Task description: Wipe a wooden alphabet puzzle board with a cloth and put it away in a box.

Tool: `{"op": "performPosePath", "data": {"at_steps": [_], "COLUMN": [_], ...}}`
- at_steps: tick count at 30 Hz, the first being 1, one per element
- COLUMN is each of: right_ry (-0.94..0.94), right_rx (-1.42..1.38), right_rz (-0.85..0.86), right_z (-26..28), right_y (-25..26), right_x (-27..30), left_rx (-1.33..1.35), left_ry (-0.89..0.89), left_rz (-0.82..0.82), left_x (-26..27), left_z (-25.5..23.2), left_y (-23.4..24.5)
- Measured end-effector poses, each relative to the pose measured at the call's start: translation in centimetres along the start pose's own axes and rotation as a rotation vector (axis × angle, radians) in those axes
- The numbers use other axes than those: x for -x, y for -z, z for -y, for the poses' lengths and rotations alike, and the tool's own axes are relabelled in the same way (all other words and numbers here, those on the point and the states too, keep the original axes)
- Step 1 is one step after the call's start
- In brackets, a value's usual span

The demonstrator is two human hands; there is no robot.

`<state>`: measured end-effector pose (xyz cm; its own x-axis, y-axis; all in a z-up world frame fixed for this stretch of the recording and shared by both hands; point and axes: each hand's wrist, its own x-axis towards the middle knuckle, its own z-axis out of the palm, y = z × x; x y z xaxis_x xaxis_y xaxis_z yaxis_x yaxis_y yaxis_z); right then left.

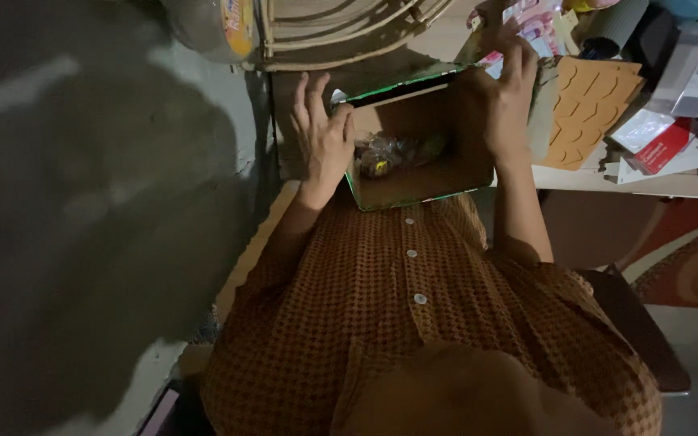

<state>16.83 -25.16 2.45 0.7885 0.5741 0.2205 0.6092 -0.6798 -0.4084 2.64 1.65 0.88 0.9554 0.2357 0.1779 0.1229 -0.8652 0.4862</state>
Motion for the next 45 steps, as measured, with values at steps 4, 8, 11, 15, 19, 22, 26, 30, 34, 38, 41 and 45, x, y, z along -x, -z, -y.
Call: {"op": "performPosePath", "data": {"at_steps": [4, 8, 11, 15, 19, 22, 26, 30, 34, 38, 41, 45], "right_ry": [-0.166, 0.031, 0.012, -0.182, -0.141, -0.141, -0.240, -0.488, -0.321, -0.557, -0.579, -0.498], "right_rx": [-0.261, -0.064, -0.089, -0.218, -0.093, -0.177, -0.490, -0.294, 0.204, -0.011, -0.262, -0.401], "right_rz": [-0.041, -0.097, -0.114, -0.092, -0.153, -0.130, -0.257, -0.358, -0.235, -0.022, -0.075, -0.165], "right_z": [-1.0, 0.7, 0.1, -0.3, 0.3, 0.0, -4.7, -10.0, -12.8, -15.0, -18.2, -21.7], "right_y": [-1.2, 0.5, -0.1, -1.5, -0.8, 0.5, -1.0, -3.8, -4.6, -2.7, -0.5, 1.3], "right_x": [0.3, -1.1, -0.6, 0.1, -0.5, 0.4, 5.7, 10.8, 13.5, 14.8, 17.0, 19.8], "left_rx": [-0.020, -0.014, -0.052, -0.077, -0.107, -0.125, 0.059, 0.266, 0.425, 0.622, 0.691, 0.664], "left_ry": [-0.041, -0.068, -0.109, -0.101, -0.114, -0.140, -0.247, -0.297, -0.344, -0.261, -0.151, 0.079], "left_rz": [-0.041, -0.058, -0.100, -0.095, -0.126, -0.162, -0.019, 0.129, 0.207, 0.342, 0.371, 0.295], "left_x": [-0.5, -0.3, -0.6, -1.1, -1.6, -1.4, -0.3, 1.3, 3.7, 4.3, 5.5, 7.3], "left_z": [-0.3, -0.3, -0.1, 0.0, -1.0, -2.3, -6.6, -13.1, -18.9, -23.3, -24.0, -22.3], "left_y": [0.0, -0.4, -0.9, -0.8, -0.3, -0.1, 0.0, -0.7, -5.7, -10.3, -17.9, -29.3]}}
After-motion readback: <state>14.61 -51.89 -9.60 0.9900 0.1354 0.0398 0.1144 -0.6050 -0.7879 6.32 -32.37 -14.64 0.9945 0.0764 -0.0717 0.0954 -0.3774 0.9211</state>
